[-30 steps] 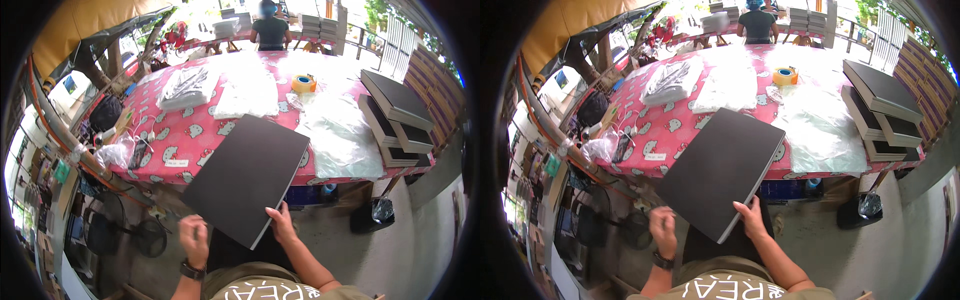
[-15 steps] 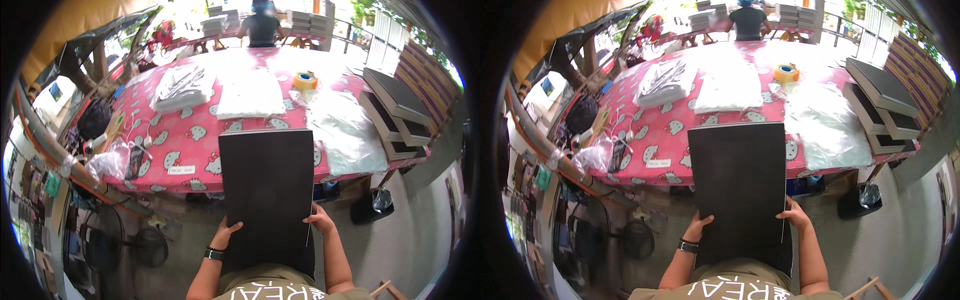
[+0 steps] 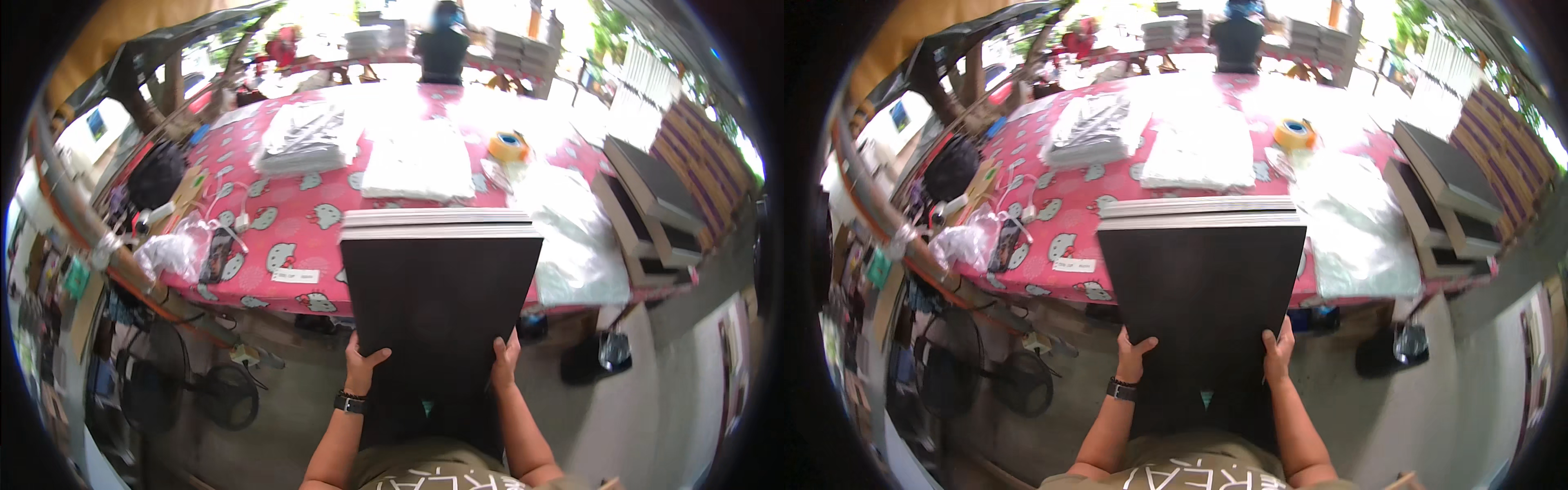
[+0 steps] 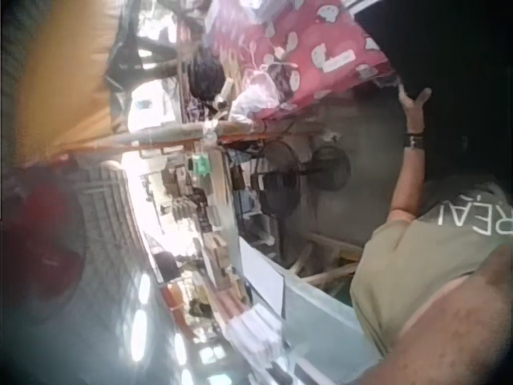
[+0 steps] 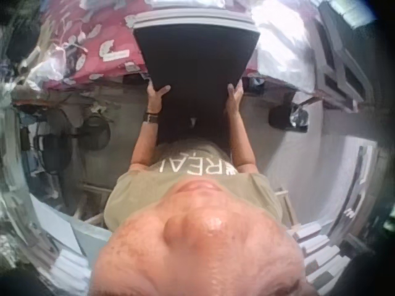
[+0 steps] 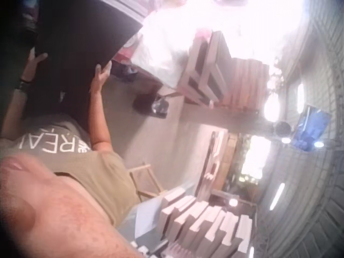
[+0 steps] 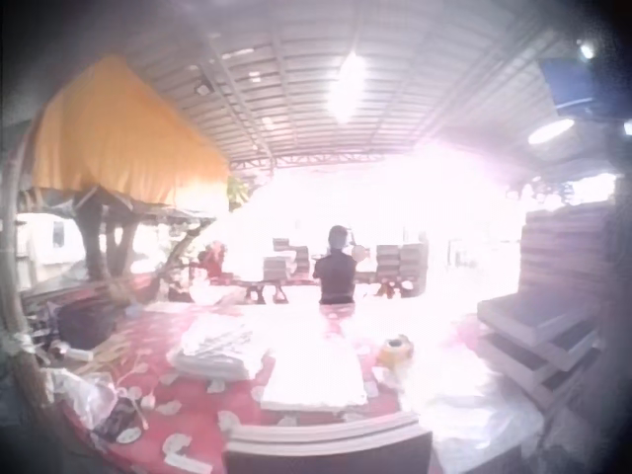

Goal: The person places black notebooks into individual plastic sleeves one at a time and stacks the packaged items on a table.

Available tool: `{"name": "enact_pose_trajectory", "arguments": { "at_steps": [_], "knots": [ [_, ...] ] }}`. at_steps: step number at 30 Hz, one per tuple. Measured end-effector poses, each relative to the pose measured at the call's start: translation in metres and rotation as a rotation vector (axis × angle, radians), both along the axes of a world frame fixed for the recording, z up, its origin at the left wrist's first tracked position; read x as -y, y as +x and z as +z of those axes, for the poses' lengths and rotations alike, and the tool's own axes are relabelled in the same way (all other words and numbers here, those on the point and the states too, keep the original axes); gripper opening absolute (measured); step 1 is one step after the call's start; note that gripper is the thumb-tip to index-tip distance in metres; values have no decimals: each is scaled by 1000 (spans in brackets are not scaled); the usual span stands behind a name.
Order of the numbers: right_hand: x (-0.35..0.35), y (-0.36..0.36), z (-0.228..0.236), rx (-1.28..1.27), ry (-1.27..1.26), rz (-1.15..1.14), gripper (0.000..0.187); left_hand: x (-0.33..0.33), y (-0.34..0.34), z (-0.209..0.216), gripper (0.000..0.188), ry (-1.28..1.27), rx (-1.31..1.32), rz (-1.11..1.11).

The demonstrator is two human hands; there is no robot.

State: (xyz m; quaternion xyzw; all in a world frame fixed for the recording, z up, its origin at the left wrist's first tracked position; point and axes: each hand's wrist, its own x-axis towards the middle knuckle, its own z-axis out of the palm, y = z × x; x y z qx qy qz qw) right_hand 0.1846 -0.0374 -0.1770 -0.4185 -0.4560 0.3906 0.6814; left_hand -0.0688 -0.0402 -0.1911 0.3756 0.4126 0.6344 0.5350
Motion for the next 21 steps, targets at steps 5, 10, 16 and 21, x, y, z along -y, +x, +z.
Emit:
{"name": "enact_pose_trajectory", "arguments": {
  "at_steps": [5, 10, 16, 21],
  "knots": [
    [0, 8, -30, 13, 10, -124, 65, -2, -2, -30, 66, -34, -68, -24],
    [-9, 27, -46, -31, -166, 4, 63, -7, 15, -29, 67, -112, -117, 5],
    [30, 36, -87, 92, -315, 118, 62, 20, 9, -78, 71, -164, -254, -135],
    [17, 53, -65, 229, -82, -293, 39, 22, -3, -75, 72, -252, -171, -300]
  ]
}}
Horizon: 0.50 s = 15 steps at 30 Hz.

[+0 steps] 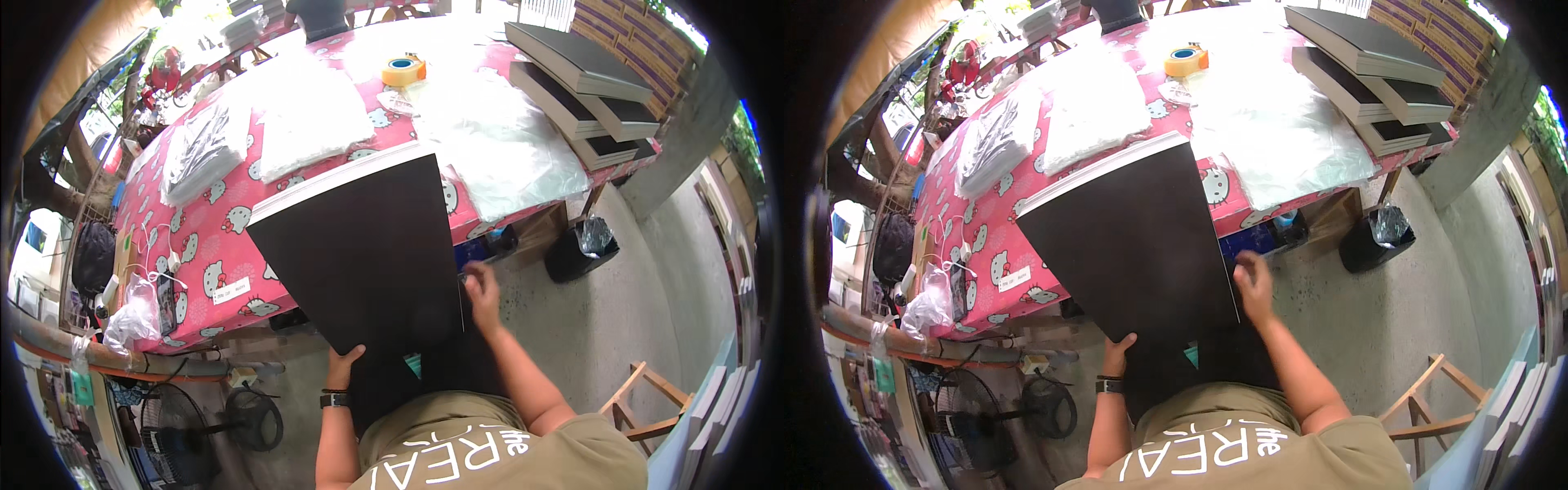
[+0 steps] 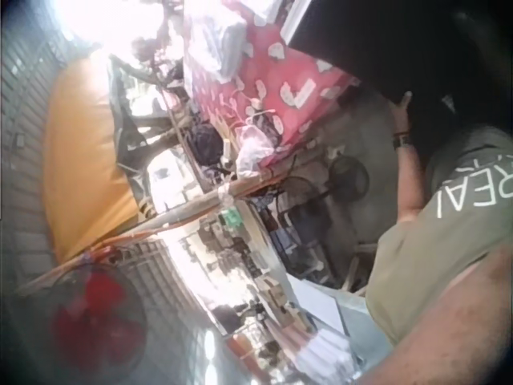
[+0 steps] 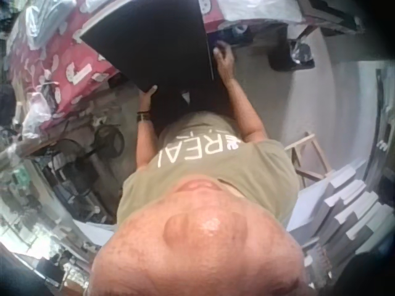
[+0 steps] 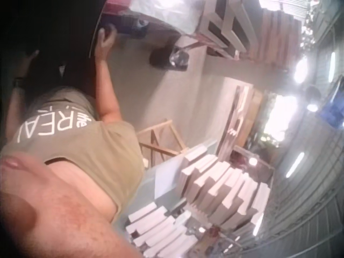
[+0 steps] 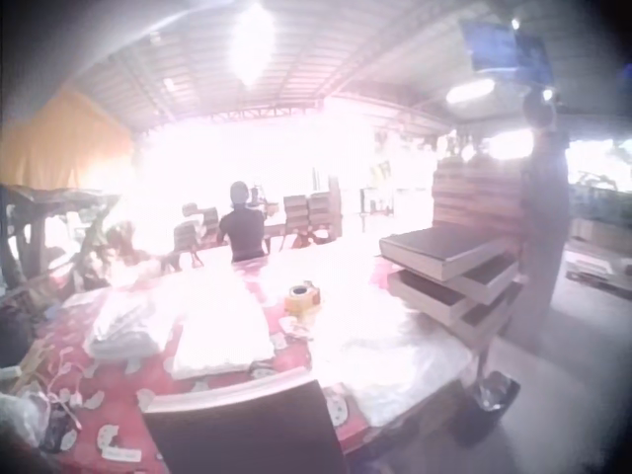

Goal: The person places black notebooks into individual plastic sleeves one at a time and stacks the packaged items on a table.

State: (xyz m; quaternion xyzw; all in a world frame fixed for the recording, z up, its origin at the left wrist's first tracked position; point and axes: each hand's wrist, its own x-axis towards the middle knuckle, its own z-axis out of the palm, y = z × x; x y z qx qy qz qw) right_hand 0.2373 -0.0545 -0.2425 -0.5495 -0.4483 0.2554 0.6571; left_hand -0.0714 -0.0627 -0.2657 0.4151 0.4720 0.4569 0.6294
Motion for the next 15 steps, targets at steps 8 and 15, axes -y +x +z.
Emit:
{"name": "enact_pose_trajectory", "arguments": {
  "at_steps": [8, 15],
  "knots": [
    [-148, 54, 114, 937, 203, -268, 21, -23, -16, 63, 46, 201, 234, 424],
    [-219, 82, 109, 894, 283, -195, 17, -11, -4, 106, 30, 377, -107, 561]
  ]
}}
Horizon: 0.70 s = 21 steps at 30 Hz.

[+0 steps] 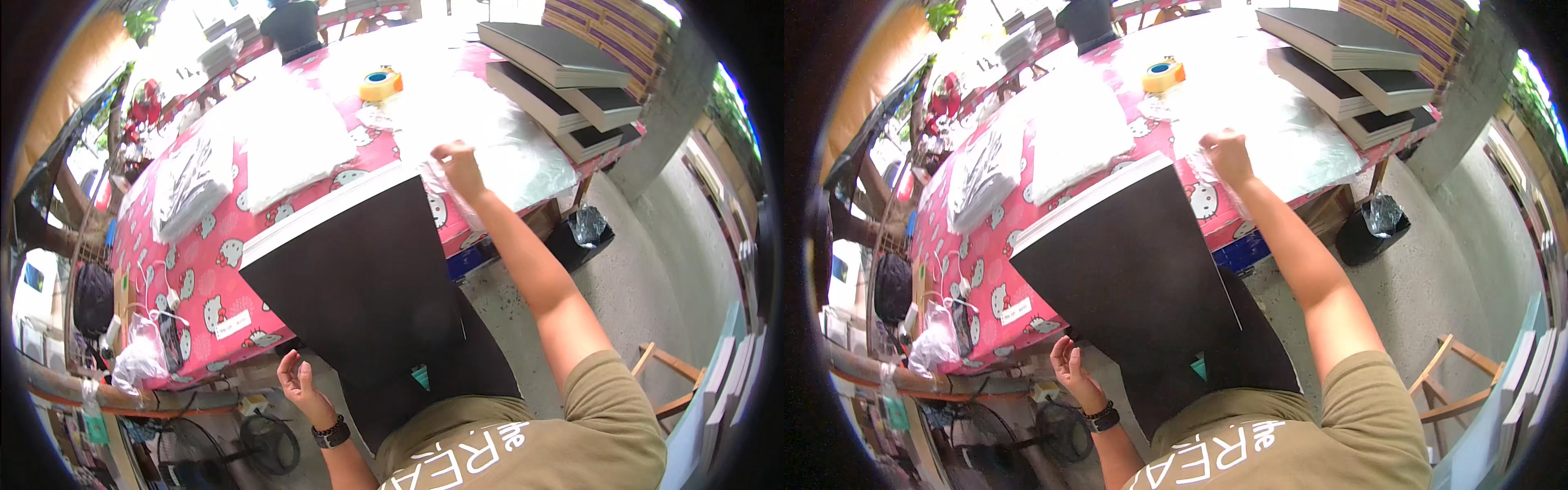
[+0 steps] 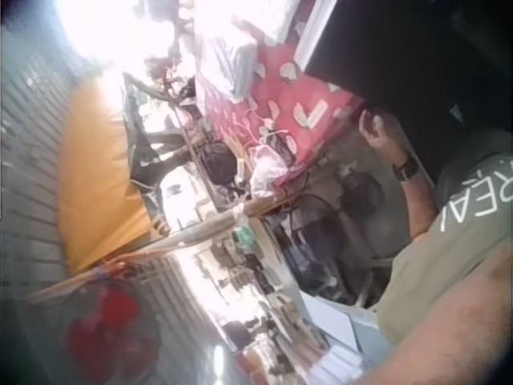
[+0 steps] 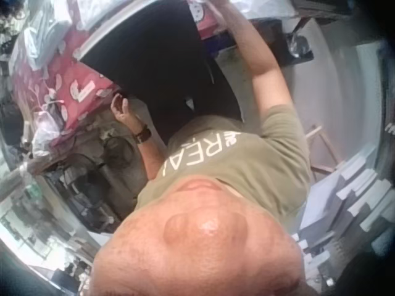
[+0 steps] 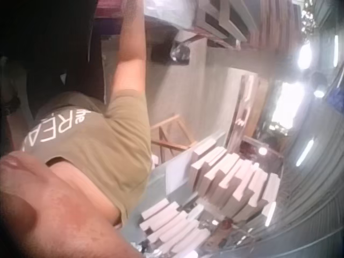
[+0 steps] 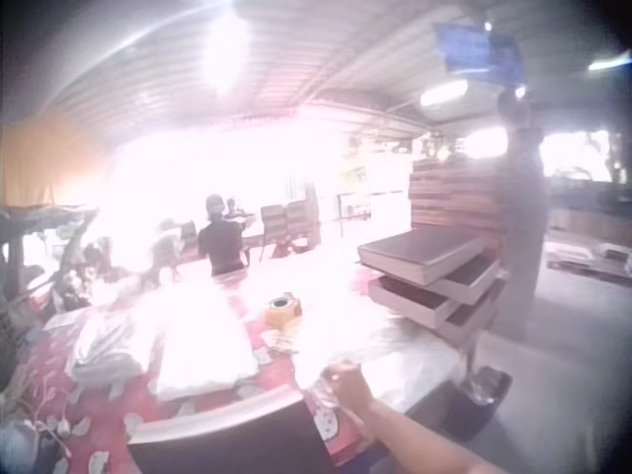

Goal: The person places black notebooks into individual plastic sleeves one at a time and stacks the packaged items on a table.

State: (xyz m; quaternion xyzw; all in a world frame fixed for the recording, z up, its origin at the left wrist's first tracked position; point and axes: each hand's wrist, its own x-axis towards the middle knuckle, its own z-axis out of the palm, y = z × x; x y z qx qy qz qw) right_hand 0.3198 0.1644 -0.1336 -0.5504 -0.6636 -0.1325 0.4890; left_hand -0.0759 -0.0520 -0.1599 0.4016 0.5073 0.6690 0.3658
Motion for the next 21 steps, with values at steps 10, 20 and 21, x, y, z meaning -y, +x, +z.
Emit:
{"name": "enact_pose_trajectory", "arguments": {
  "at_steps": [10, 20, 21],
  "knots": [
    [97, 33, 20, -769, 7, 89, 19, 2, 34, 37, 25, 223, -239, -235],
    [233, -128, 88, -186, -1013, 1142, 8, -14, 85, 101, 105, 517, -393, -969],
    [237, -131, 93, -283, -968, 1044, 5, -9, 83, 100, 102, 431, -422, -1045]
  ]
}}
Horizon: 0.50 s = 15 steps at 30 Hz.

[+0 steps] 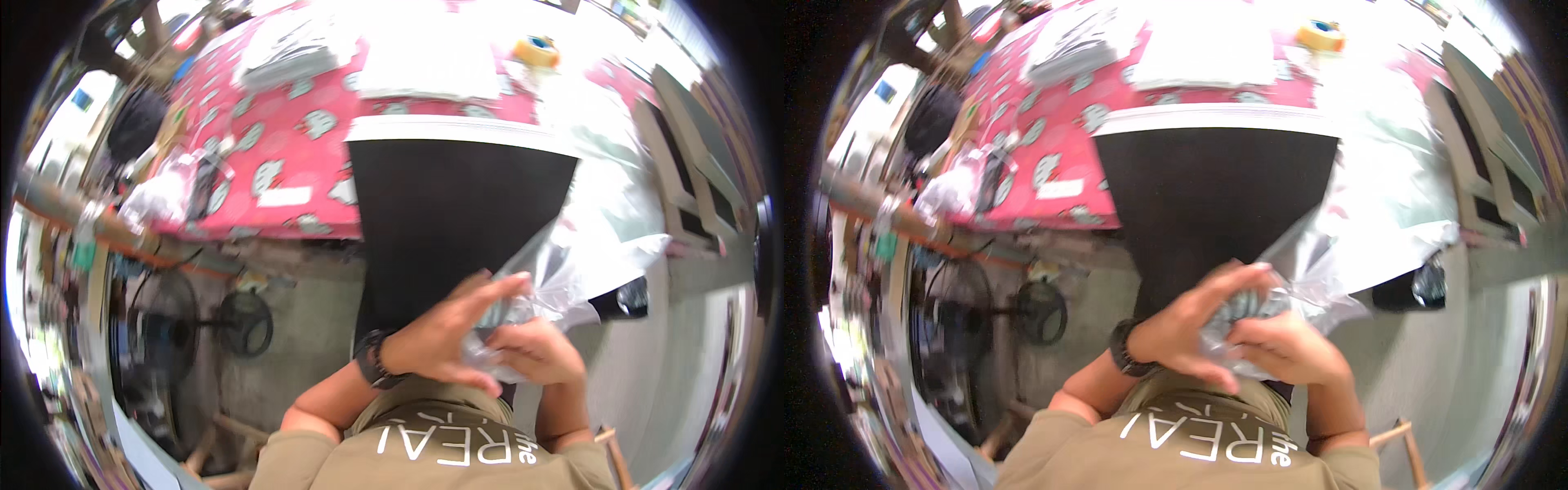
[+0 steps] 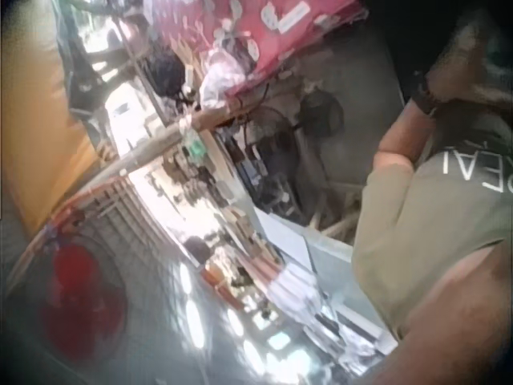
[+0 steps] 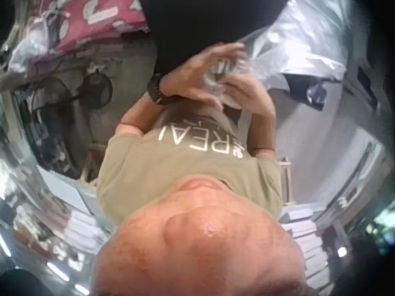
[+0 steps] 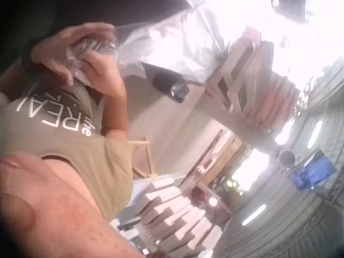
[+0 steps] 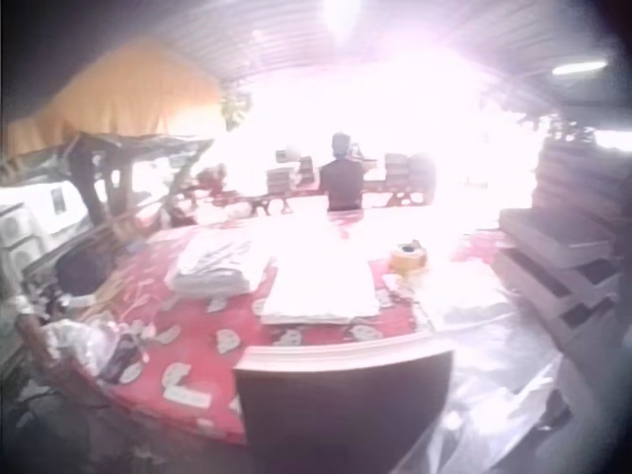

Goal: The person places black notebooks into individual plastic sleeves one at a time and stacks the packaged items on a table.

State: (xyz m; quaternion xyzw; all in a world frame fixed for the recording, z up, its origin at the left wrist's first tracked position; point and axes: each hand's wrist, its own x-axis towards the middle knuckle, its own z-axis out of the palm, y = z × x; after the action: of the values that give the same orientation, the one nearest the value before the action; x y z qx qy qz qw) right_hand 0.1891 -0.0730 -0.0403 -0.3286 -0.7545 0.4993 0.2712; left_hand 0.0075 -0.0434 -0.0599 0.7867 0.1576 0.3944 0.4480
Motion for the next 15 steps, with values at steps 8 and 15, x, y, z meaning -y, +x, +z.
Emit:
{"name": "enact_pose_trajectory", "arguments": {
  "at_steps": [8, 15],
  "knots": [
    [-12, -13, -22, -133, -99, -492, 11, 26, -15, -27, 31, -738, 58, 281],
    [-6, -33, -40, -126, -7, -625, 11, 24, -13, -35, 24, -917, 160, 405]
  ]
}}
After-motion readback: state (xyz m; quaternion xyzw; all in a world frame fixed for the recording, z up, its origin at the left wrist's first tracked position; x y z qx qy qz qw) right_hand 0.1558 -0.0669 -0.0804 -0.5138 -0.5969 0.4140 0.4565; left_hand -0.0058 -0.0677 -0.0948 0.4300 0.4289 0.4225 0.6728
